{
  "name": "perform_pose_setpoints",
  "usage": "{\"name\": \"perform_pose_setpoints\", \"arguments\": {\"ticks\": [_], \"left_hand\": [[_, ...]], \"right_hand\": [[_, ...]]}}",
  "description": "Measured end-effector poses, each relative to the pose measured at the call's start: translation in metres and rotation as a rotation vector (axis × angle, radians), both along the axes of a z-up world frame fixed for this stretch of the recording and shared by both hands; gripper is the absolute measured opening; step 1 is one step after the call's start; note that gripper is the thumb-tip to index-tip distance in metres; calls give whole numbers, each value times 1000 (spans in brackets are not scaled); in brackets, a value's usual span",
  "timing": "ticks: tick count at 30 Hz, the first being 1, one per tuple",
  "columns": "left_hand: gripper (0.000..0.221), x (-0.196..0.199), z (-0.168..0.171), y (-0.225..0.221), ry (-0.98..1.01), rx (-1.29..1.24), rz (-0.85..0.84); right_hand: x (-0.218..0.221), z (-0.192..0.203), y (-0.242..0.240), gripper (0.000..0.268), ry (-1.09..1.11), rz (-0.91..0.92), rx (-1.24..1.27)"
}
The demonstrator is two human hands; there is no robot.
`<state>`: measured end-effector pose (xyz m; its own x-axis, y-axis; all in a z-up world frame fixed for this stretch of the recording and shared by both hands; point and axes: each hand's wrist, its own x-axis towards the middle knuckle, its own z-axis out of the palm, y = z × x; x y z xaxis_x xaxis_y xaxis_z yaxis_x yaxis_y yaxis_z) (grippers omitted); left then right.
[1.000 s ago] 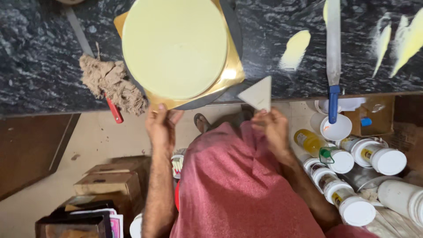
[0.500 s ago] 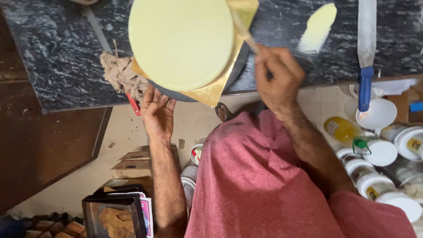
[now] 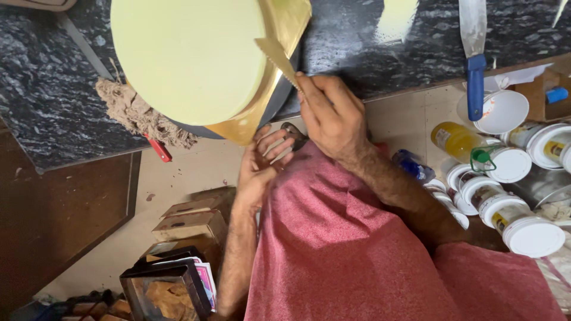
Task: The person applies cream to the sides of a cake using a scraper and a palette knife, smoothing the surface and edges.
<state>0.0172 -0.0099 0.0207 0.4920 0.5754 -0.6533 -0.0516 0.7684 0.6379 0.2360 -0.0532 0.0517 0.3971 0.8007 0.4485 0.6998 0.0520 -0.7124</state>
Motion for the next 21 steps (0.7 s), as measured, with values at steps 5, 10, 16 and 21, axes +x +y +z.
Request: {"name": "perform_pose_setpoints", "arguments": {"ticks": [5,10,16,21], "left_hand": [[89,-44,-26,30,81,57,318],[77,-48,-17,34,-82,146,594],[86,-3,9,-5,-178,-93,73],[85,-36,-11,18,-172,-17,353]], "right_hand": [[-3,0,1,31,1,7,17],[-5,-2,1,31,-4,39,40],[-8,-2,0,32,-24,22,7],[-6,3,-1,31,-30,11,0]]}}
